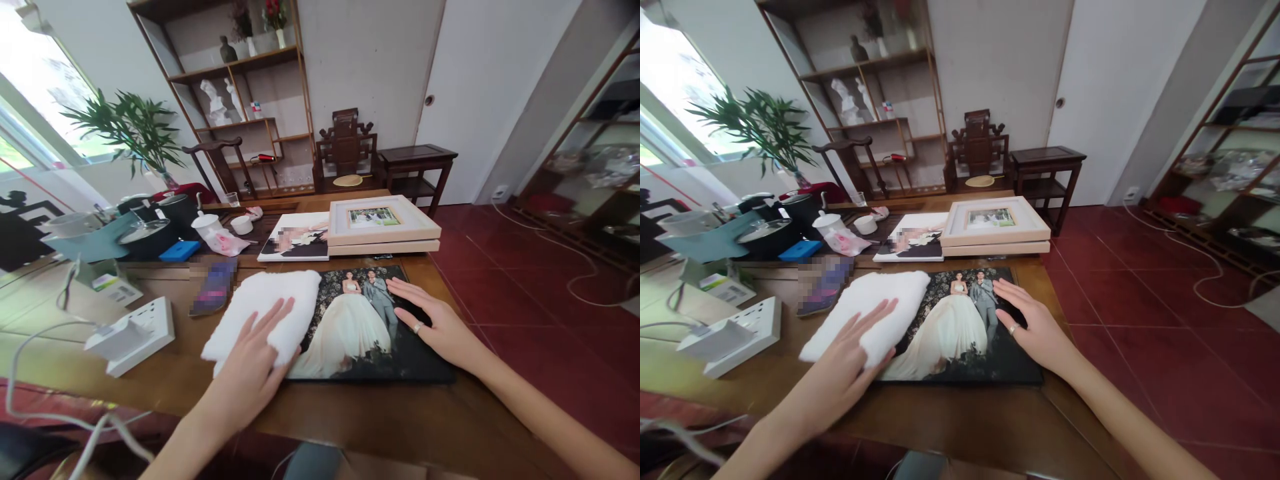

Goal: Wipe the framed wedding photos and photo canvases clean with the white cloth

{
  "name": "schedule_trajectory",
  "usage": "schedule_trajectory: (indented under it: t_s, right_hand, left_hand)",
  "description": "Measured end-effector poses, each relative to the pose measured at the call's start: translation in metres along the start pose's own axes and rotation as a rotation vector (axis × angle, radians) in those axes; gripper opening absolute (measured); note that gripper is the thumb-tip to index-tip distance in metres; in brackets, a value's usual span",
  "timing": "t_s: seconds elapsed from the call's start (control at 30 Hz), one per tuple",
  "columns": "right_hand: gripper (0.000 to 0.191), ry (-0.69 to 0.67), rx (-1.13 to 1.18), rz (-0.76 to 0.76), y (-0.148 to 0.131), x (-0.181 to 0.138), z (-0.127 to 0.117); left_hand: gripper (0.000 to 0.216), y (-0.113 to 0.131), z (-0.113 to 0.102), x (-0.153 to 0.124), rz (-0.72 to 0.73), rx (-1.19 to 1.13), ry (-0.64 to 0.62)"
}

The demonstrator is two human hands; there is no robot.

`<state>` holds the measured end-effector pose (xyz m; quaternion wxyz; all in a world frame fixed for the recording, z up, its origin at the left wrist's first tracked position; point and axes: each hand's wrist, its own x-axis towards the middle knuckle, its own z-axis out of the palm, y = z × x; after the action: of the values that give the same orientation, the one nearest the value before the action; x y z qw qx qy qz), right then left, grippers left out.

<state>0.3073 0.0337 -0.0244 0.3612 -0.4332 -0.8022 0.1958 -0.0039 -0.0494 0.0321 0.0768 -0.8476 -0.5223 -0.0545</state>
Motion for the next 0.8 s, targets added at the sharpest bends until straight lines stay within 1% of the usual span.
schedule_trajectory:
  t_s: [0.03,0.07,0.13,0.2,0.27,0.4,0.43,0.53,0.63,0.7,0.8]
  right_hand:
    - [0.039,-0.001,-0.002,0.003,-0.001,0.000,0.000]
    - [0.039,0.000,-0.004,0.006,-0.002,0.000,0.000]
    - [0.039,0.006,-0.006,0.009,-0.003,0.000,0.000]
    - [0.039,0.011,-0.007,0.014,-0.003,0.001,0.000]
    - [0.039,0.012,-0.002,0.015,-0.003,0.001,-0.001]
    - [0.038,0.022,0.011,0.011,-0.001,0.000,-0.001]
    - [0.038,0.025,0.012,0.010,-0.001,0.000,-0.001]
    - [0.039,0.029,0.019,0.010,-0.002,0.000,-0.002]
    - [0.049,0.021,0.008,0.023,-0.004,0.000,-0.002]
    - [0.055,0.012,-0.003,0.025,-0.006,0.000,-0.003]
    - [0.053,0.007,-0.018,0.027,-0.007,0.000,-0.003]
  left_hand:
    - [0.031,0.007,-0.002,-0.010,0.025,0.016,0.024]
    - [0.030,0.013,-0.003,-0.020,0.047,0.027,0.049]
    - [0.040,0.027,-0.005,-0.035,0.075,0.026,0.095]
    - [0.041,0.037,-0.005,-0.044,0.069,0.009,0.137]
    - [0.037,0.042,-0.003,-0.046,0.059,0.000,0.160]
    - [0.023,0.041,0.003,-0.032,0.042,0.015,0.130]
    - [0.024,0.040,0.004,-0.027,0.024,0.011,0.117]
    - [0.037,0.041,0.006,-0.011,-0.034,-0.020,0.080]
    - [0.042,0.041,0.006,0.003,-0.051,-0.029,0.037]
    - [0.044,0.036,0.006,0.014,-0.069,-0.026,0.008]
    - [0.045,0.020,0.008,0.036,-0.136,-0.026,-0.005]
